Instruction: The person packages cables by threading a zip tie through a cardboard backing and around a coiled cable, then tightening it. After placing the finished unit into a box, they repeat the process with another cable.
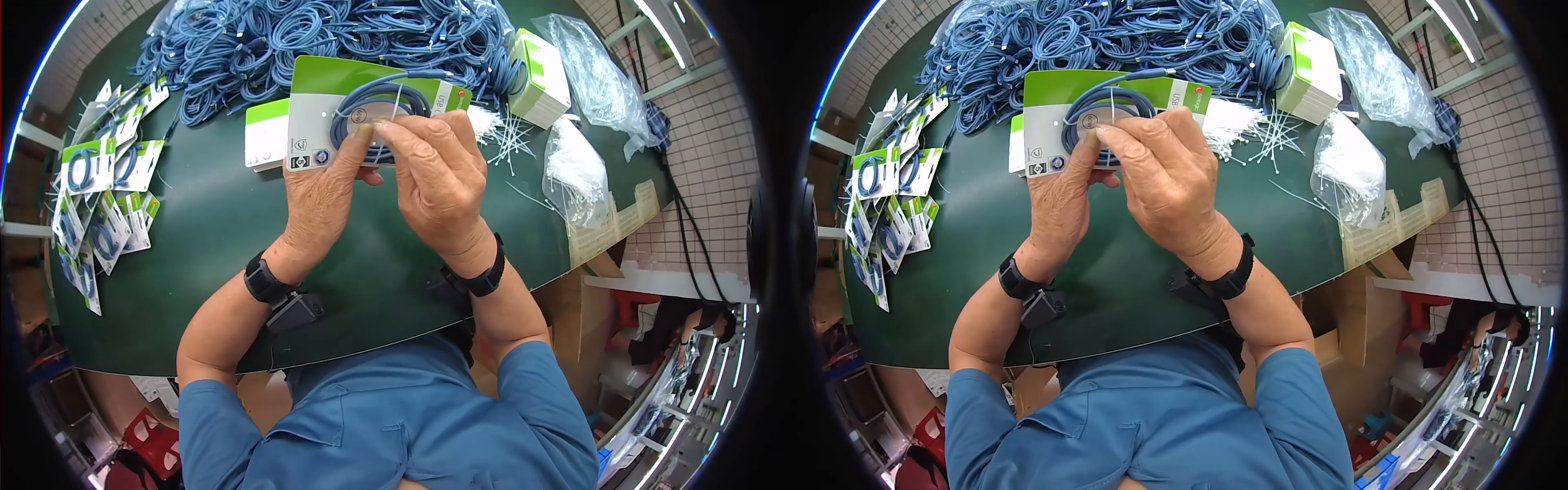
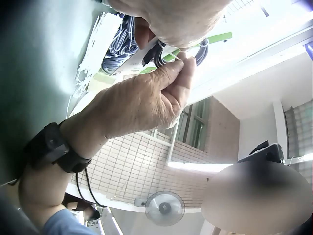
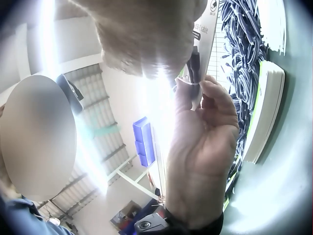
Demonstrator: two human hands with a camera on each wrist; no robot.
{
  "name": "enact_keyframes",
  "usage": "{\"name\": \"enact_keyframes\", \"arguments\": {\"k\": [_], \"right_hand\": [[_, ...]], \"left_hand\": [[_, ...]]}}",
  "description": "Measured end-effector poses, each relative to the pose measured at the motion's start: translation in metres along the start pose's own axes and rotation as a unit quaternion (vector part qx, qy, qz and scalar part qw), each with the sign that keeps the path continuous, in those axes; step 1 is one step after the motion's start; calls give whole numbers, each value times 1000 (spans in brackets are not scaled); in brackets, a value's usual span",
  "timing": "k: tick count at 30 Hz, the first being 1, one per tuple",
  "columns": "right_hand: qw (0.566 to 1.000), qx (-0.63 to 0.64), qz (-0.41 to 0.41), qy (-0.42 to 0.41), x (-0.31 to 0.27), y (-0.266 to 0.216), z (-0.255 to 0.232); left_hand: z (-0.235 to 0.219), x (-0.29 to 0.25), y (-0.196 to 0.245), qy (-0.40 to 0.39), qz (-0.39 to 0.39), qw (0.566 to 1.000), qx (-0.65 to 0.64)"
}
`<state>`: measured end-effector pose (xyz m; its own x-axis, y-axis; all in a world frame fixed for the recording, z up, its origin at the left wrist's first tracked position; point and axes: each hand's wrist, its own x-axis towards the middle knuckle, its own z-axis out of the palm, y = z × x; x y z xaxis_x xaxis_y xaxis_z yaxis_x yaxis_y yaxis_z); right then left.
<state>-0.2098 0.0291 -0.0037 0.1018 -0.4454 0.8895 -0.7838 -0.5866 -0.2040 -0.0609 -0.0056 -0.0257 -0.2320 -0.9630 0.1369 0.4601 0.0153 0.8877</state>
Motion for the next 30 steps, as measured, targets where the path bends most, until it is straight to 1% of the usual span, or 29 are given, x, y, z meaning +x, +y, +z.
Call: {"name": "enact_keyframes", "arguments": {"k": [2,7,10,11,15,19,22,27,30], "right_hand": [[999,-39,-33,-1,2,0,1],[999,-24,-23,-8,-4,6,1],[998,-3,-34,-48,-4,6,-6],[998,-3,-35,-50,-3,5,-7],[998,29,-46,-39,1,0,-10],[997,40,-59,-43,-5,-1,-11],[994,29,-102,-5,-9,1,-10],[996,21,-84,12,-8,-5,-14],[997,51,-60,22,-7,-6,-12]], "left_hand": [[-1,0,-1,-4,-6,1000,2],[-3,-1,-3,-9,-16,1000,14],[-4,-1,-6,-6,-14,1000,2],[-4,-1,-7,-5,-12,1000,-3],[-6,0,-5,-18,-8,1000,-5],[1,-2,4,2,18,1000,-20],[1,-3,10,-2,23,1000,-20],[3,-2,14,2,23,999,-30],[2,-3,13,-1,24,999,-24]]}}
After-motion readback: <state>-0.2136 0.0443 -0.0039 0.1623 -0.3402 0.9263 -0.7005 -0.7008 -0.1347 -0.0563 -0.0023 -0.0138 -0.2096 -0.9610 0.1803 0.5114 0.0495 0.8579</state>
